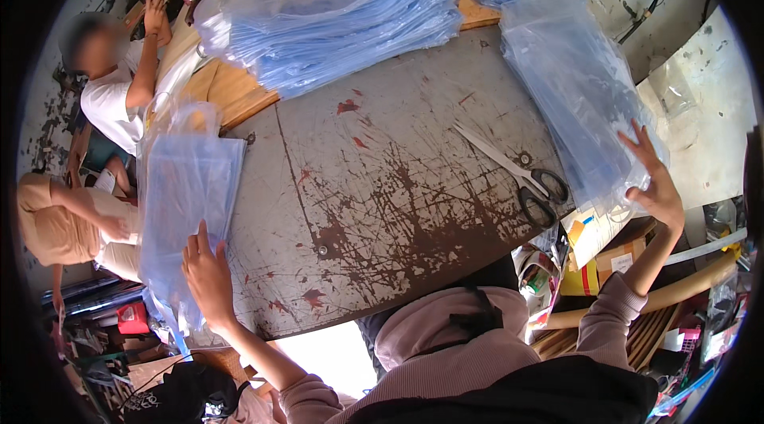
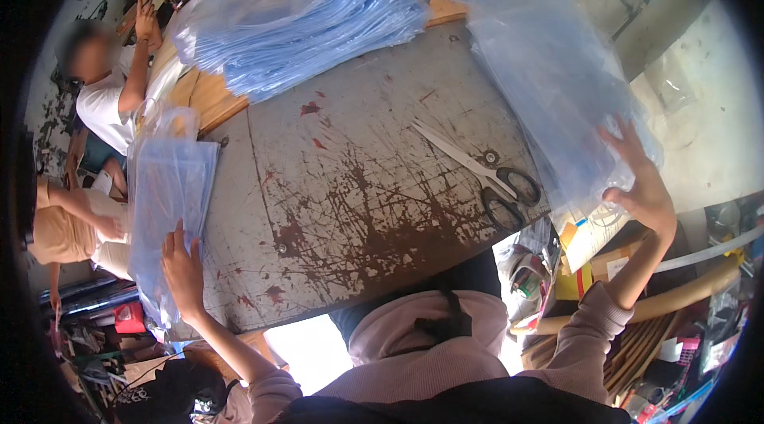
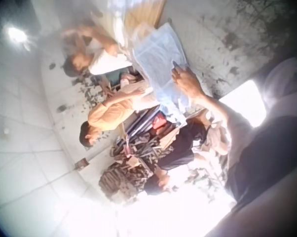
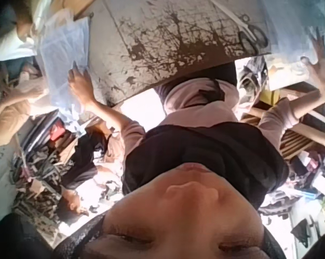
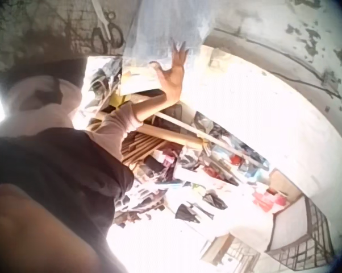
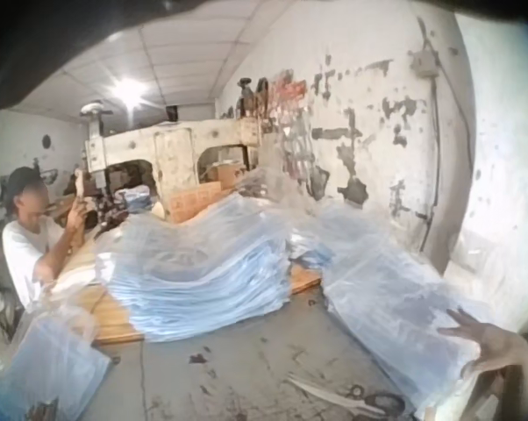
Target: The person handles clear plastic bags on a workbench, unfolding and opening them by hand, and trims the edges of the plastic using scissors.
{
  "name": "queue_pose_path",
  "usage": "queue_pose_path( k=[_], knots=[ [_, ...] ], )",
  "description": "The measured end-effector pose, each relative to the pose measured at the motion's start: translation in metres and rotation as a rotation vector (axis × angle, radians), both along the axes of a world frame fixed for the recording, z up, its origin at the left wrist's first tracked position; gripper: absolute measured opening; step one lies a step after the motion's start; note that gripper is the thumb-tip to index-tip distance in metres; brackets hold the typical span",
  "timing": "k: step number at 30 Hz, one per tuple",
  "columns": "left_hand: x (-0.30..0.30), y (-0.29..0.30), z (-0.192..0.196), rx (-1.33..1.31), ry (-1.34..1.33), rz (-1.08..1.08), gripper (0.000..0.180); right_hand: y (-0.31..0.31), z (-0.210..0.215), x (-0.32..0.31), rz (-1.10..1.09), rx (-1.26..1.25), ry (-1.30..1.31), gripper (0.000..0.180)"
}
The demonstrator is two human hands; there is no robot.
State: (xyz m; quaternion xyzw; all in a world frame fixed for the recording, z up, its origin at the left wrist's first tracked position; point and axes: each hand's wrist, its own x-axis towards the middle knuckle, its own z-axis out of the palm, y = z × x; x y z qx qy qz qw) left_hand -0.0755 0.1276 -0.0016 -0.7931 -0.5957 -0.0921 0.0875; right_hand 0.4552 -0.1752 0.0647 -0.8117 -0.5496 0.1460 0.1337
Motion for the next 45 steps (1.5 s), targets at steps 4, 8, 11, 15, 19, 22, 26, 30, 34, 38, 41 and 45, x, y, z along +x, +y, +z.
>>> queue_pose_path(
  k=[4, 8, 11, 15, 19, 22, 26, 30, 34, 38, 41, 45],
  knots=[
    [0.004, -0.003, 0.004, 0.027, 0.081, -0.027, 0.030, 0.003, 0.009, -0.026, -0.100, 0.325, -0.076, 0.096],
    [0.037, -0.027, 0.005, 0.182, 0.038, -0.212, 0.031, 0.011, 0.003, -0.056, -0.053, 0.419, -0.086, 0.092],
    [0.048, -0.043, 0.010, 0.128, 0.018, -0.100, 0.034, 0.013, -0.007, -0.069, 0.030, 0.498, 0.020, 0.091],
    [0.052, -0.071, 0.029, 0.080, -0.144, -0.136, 0.026, 0.031, -0.021, -0.080, 0.042, 0.638, 0.234, 0.080],
    [0.083, -0.111, 0.037, -0.096, -0.486, -0.295, 0.011, 0.061, -0.039, -0.105, 0.048, 0.659, 0.566, 0.059],
    [0.092, -0.122, 0.012, -0.411, -0.639, -0.342, 0.015, 0.092, -0.069, -0.150, 0.201, 0.545, 1.101, 0.041],
    [0.113, -0.129, 0.003, -0.592, -0.806, -0.406, 0.016, 0.104, -0.090, -0.214, 0.088, 0.316, 1.312, 0.041],
    [0.152, -0.142, -0.003, -0.774, -0.998, -0.548, 0.021, 0.103, -0.100, -0.219, 0.071, 0.352, 1.376, 0.042],
    [0.179, -0.142, -0.021, -0.647, -1.007, -0.582, 0.023, 0.109, -0.095, -0.206, -0.081, 0.285, 1.398, 0.036],
    [0.188, -0.136, -0.026, -0.589, -0.996, -0.488, 0.030, 0.109, -0.097, -0.202, -0.032, 0.355, 1.377, 0.034],
    [0.190, -0.136, -0.028, -0.573, -1.023, -0.493, 0.031, 0.111, -0.096, -0.198, -0.009, 0.348, 1.436, 0.034],
    [0.190, -0.135, -0.028, -0.566, -1.015, -0.513, 0.034, 0.112, -0.098, -0.197, -0.032, 0.339, 1.509, 0.033]
  ],
)
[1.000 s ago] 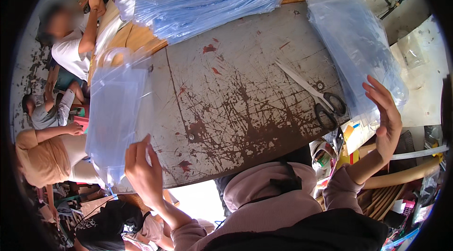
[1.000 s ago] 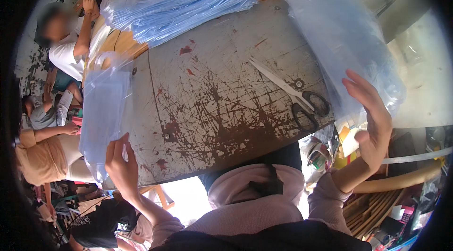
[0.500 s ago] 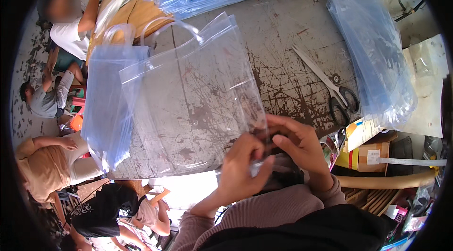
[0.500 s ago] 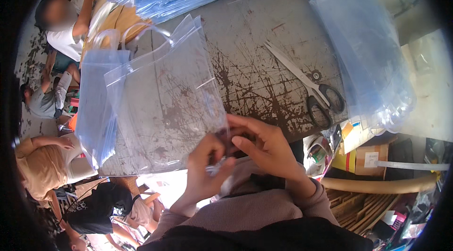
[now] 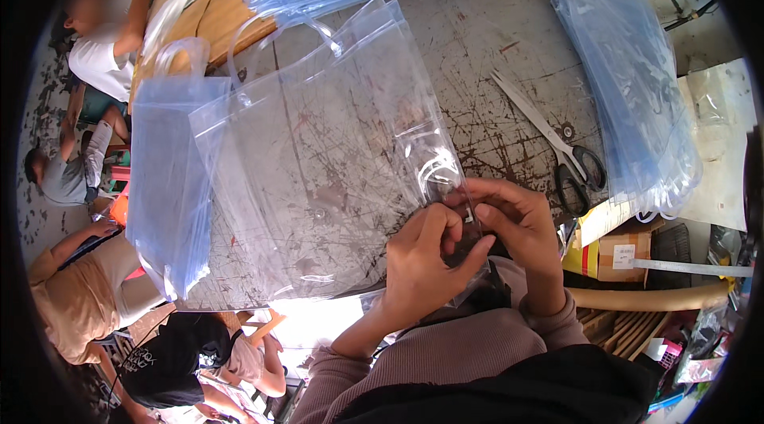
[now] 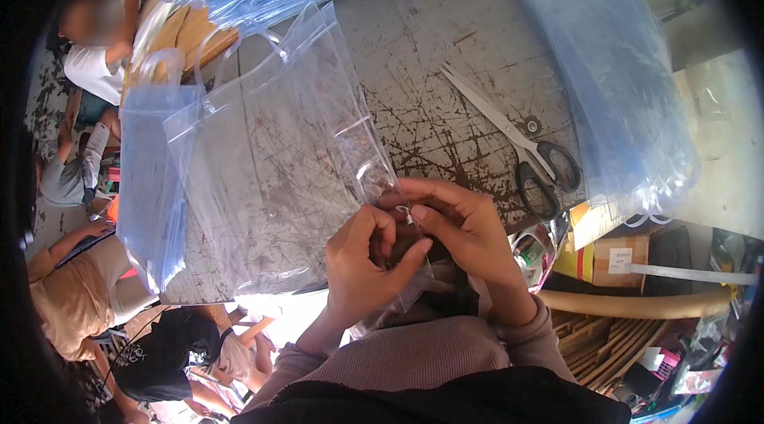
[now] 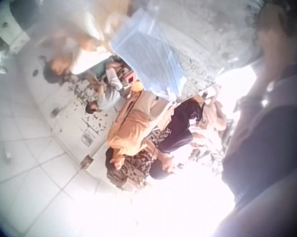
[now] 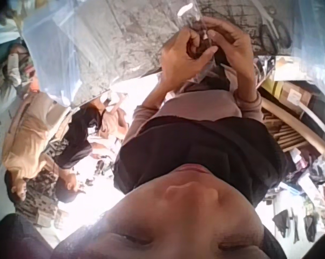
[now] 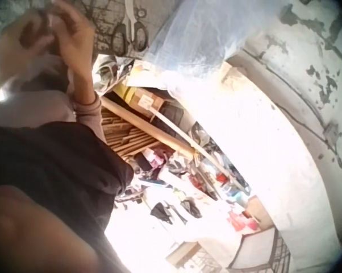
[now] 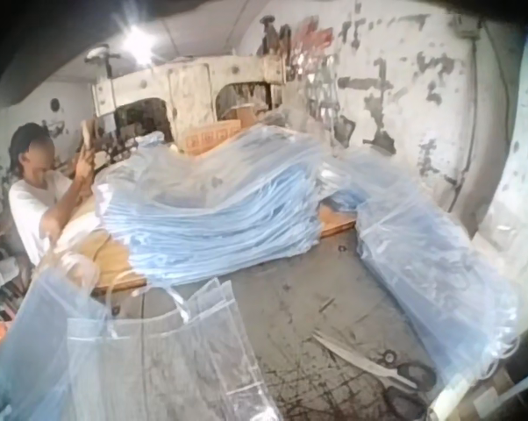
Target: The person handles clear plastic bags on a workbench, unfolding and opening them by hand, and trims the edges of the plastic using scissors.
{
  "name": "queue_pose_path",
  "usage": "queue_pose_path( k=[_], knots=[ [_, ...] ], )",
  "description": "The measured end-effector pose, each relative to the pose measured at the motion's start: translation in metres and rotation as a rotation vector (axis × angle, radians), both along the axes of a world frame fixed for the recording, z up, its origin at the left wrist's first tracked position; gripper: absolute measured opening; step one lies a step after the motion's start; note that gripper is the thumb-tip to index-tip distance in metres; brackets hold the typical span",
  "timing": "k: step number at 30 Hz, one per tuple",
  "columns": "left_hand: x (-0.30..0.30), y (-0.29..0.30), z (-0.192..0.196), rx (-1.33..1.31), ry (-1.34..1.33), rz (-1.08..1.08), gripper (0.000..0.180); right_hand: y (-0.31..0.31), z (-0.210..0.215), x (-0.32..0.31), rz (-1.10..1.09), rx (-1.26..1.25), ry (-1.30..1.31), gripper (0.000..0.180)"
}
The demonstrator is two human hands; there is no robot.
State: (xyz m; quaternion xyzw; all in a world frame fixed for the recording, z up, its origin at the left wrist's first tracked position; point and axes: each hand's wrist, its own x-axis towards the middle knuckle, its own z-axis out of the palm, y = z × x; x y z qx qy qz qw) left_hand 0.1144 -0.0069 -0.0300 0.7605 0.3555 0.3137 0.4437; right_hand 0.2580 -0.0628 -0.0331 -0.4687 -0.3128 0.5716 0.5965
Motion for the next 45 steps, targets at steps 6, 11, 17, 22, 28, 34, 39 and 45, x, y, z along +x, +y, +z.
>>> queue_pose_path(
  k=[6, 11, 17, 22, 28, 34, 39, 45],
  knots=[
    [0.000, 0.000, 0.004, 0.010, 0.023, -0.018, 0.033, 0.002, 0.002, 0.001, 0.014, 0.000, -0.056, 0.031],
    [-0.004, 0.001, 0.004, -0.060, -0.012, -0.048, 0.029, 0.001, -0.004, 0.001, -0.002, 0.095, -0.051, 0.033],
    [-0.004, -0.002, 0.001, -0.089, -0.050, -0.052, 0.027, 0.001, -0.003, -0.001, -0.028, 0.089, -0.083, 0.035],
    [-0.003, 0.000, 0.001, -0.042, -0.036, -0.065, 0.028, 0.001, -0.003, 0.002, -0.027, 0.064, -0.017, 0.034],
    [-0.009, 0.001, 0.006, -0.058, -0.044, -0.104, 0.024, 0.001, 0.000, -0.001, -0.051, 0.043, 0.005, 0.032],
    [-0.014, 0.000, 0.000, -0.193, -0.113, -0.126, 0.029, 0.000, -0.001, 0.000, -0.045, 0.025, -0.026, 0.032],
    [-0.013, 0.000, -0.005, -0.198, -0.226, -0.084, 0.029, 0.000, -0.001, -0.001, -0.041, 0.009, -0.004, 0.032],
    [-0.015, 0.001, 0.000, -0.192, -0.179, -0.119, 0.029, 0.001, 0.000, -0.001, -0.046, 0.012, -0.010, 0.031]
  ],
)
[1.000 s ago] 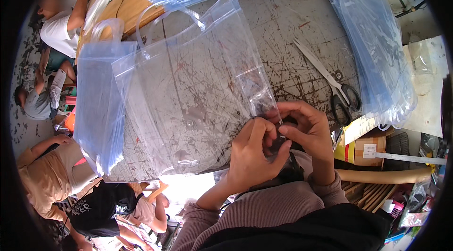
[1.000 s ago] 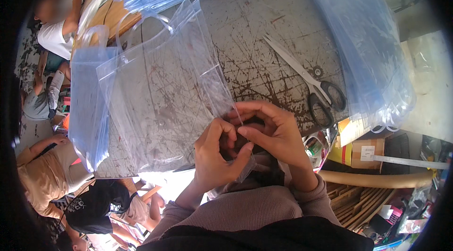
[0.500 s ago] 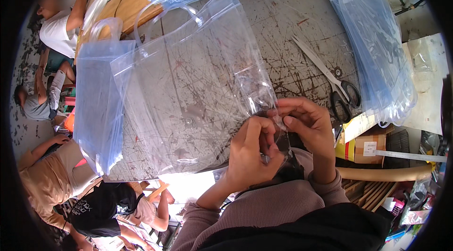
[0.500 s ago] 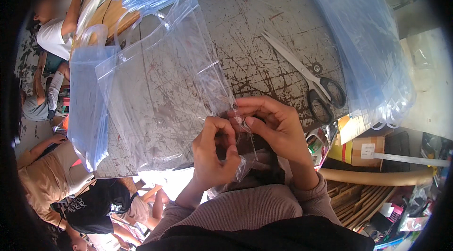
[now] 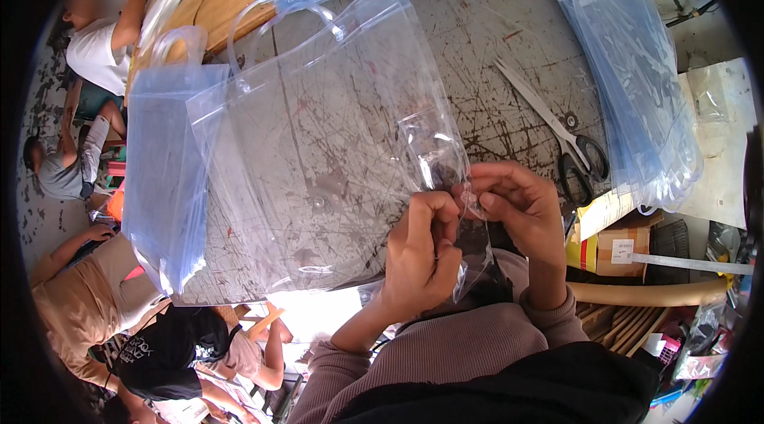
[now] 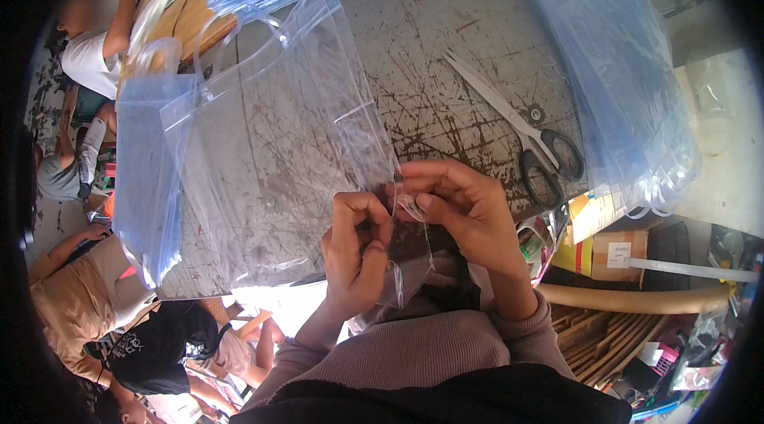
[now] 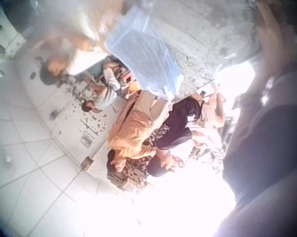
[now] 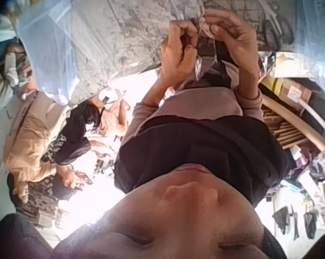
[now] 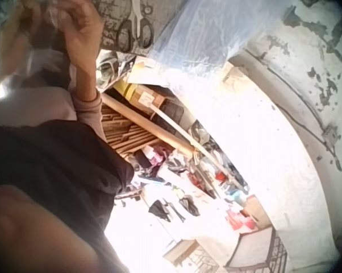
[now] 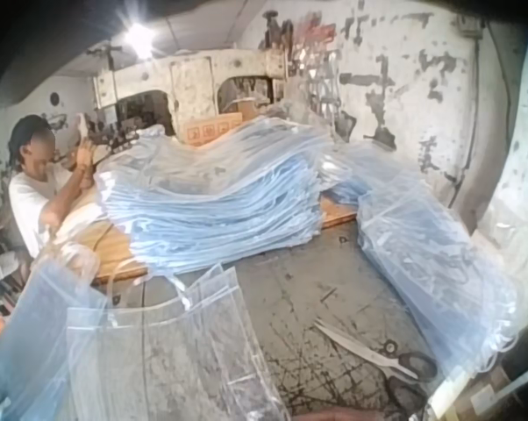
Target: The person handles clear plastic bags on a workbench, unfolding and opening them by hand, and trims the edges of the plastic using scissors.
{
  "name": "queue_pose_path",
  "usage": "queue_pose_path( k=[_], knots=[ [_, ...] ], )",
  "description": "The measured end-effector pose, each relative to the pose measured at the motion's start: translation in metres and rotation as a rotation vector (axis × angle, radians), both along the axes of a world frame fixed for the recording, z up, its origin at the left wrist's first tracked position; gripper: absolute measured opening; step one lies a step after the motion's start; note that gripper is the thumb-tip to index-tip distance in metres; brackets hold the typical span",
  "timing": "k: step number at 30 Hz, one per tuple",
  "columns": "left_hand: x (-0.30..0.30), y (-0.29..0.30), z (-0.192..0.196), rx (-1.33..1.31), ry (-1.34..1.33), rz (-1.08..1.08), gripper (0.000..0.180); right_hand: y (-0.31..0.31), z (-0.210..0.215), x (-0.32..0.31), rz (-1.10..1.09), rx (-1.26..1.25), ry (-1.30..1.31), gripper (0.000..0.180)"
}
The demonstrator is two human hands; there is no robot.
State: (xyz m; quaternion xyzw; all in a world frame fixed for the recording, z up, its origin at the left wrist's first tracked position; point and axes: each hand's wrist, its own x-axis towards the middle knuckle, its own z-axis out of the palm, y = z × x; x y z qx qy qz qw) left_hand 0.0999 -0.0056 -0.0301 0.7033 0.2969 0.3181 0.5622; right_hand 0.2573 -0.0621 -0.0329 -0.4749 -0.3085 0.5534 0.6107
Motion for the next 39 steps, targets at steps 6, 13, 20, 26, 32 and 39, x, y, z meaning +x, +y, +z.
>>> queue_pose_path(
  k=[6, 13, 20, 26, 32, 39],
  knots=[
    [0.002, -0.002, -0.003, -0.024, -0.054, 0.051, 0.030, 0.000, 0.001, -0.001, 0.002, 0.001, -0.031, 0.030],
    [0.002, -0.003, -0.007, 0.005, -0.032, 0.105, 0.029, -0.012, 0.008, -0.011, -0.184, -0.112, -0.249, 0.025],
    [0.002, 0.000, -0.005, 0.113, -0.015, 0.088, 0.026, -0.037, 0.029, -0.016, 0.006, -0.132, -1.067, 0.031],
    [0.003, 0.000, 0.001, 0.089, 0.002, 0.079, 0.026, -0.047, 0.029, -0.014, 0.068, -0.292, -0.846, 0.025],
    [0.005, -0.001, 0.003, 0.052, 0.006, 0.092, 0.027, -0.053, 0.024, -0.014, 0.034, -0.396, -0.444, 0.011],
    [0.005, 0.000, 0.004, 0.053, 0.028, 0.090, 0.027, -0.057, 0.018, -0.009, 0.051, -0.444, -0.102, 0.014]
  ],
)
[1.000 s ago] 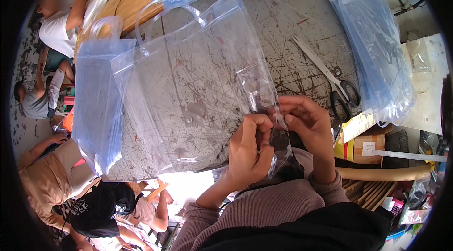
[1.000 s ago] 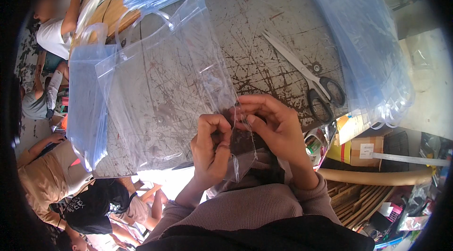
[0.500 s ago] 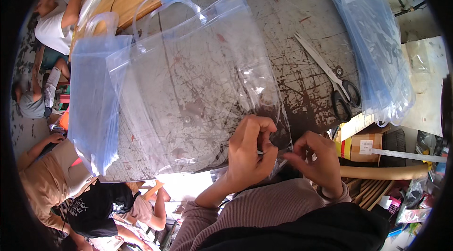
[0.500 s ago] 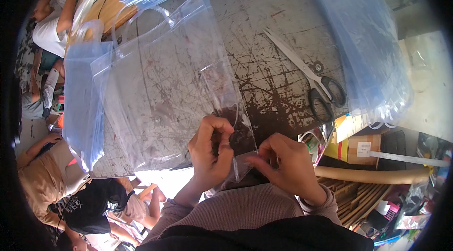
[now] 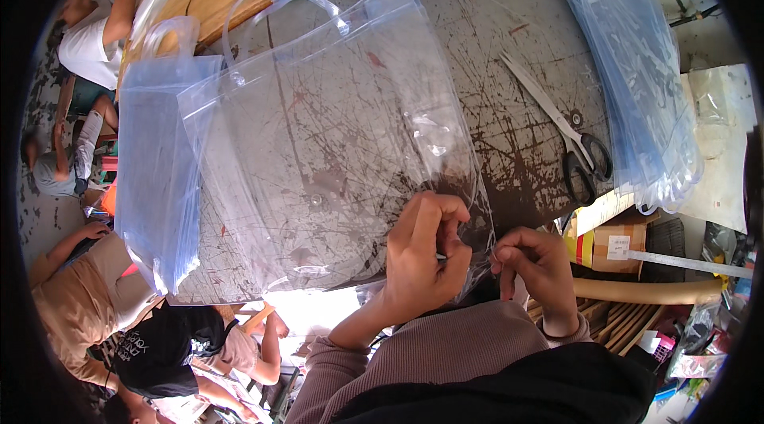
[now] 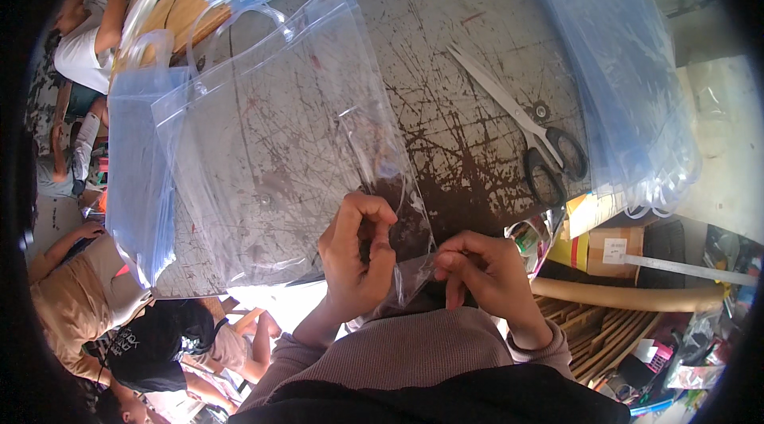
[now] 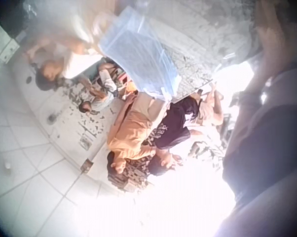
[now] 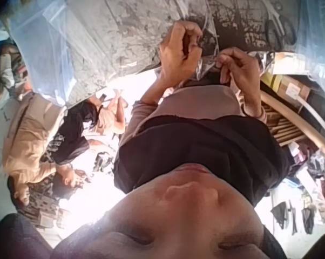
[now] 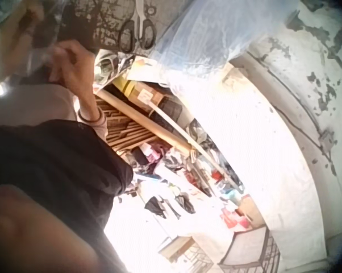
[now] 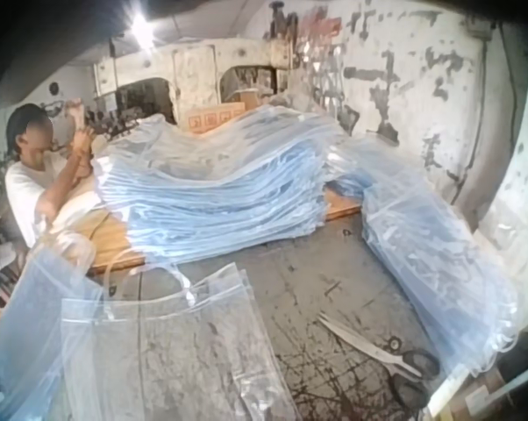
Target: The person handles clear plastic bags on a workbench, unfolding and opening them by hand, and trims the edges of the plastic using scissors.
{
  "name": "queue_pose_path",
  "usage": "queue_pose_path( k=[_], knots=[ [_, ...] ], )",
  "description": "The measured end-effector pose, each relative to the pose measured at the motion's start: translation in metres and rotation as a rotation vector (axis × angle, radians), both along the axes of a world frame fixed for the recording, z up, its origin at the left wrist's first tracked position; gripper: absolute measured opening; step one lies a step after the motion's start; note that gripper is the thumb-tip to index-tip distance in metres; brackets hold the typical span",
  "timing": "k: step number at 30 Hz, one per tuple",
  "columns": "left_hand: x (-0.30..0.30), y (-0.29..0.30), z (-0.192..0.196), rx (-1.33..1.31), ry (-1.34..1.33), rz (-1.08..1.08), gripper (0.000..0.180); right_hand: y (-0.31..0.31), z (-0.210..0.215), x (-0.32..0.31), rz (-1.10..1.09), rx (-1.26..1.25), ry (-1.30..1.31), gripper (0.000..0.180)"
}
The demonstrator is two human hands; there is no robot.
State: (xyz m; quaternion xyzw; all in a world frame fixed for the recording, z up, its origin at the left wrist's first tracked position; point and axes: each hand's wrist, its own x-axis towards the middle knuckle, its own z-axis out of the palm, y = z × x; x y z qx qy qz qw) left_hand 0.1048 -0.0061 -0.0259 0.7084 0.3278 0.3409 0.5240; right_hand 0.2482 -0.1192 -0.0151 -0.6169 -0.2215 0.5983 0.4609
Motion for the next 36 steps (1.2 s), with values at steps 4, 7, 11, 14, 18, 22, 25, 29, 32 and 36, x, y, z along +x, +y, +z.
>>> queue_pose_path(
  k=[4, 7, 11, 14, 18, 22, 25, 29, 32, 36],
  knots=[
    [0.001, 0.000, -0.002, 0.023, -0.016, 0.012, 0.026, 0.002, -0.001, 0.002, 0.027, 0.002, 0.058, 0.015],
    [0.001, 0.000, -0.001, 0.018, -0.006, 0.008, 0.026, 0.002, -0.001, 0.002, 0.033, 0.014, 0.086, 0.015],
    [0.000, 0.000, -0.002, 0.013, -0.005, 0.002, 0.026, 0.003, -0.001, 0.002, 0.047, 0.025, 0.096, 0.016],
    [0.001, 0.000, -0.003, 0.015, -0.008, 0.004, 0.026, 0.003, -0.001, 0.002, 0.051, 0.030, 0.096, 0.016],
    [0.001, 0.000, -0.002, 0.008, 0.001, 0.000, 0.026, 0.003, -0.002, 0.002, 0.042, 0.043, 0.113, 0.016],
    [0.000, -0.001, -0.001, -0.003, -0.004, 0.002, 0.027, 0.002, -0.002, 0.002, 0.043, 0.056, 0.112, 0.016],
    [0.000, 0.000, -0.002, 0.009, 0.003, 0.000, 0.027, 0.003, -0.002, 0.002, 0.053, 0.065, 0.102, 0.016],
    [0.000, 0.001, -0.004, 0.036, 0.007, -0.005, 0.025, 0.005, -0.001, 0.003, 0.057, 0.079, 0.093, 0.017],
    [0.000, 0.000, -0.001, 0.012, 0.015, -0.023, 0.023, 0.005, 0.000, -0.002, -0.075, 0.168, 0.063, 0.018],
    [0.000, -0.014, -0.008, -0.147, -0.049, 0.011, 0.027, 0.009, -0.009, -0.014, -0.121, 0.336, -0.356, 0.020]
  ],
)
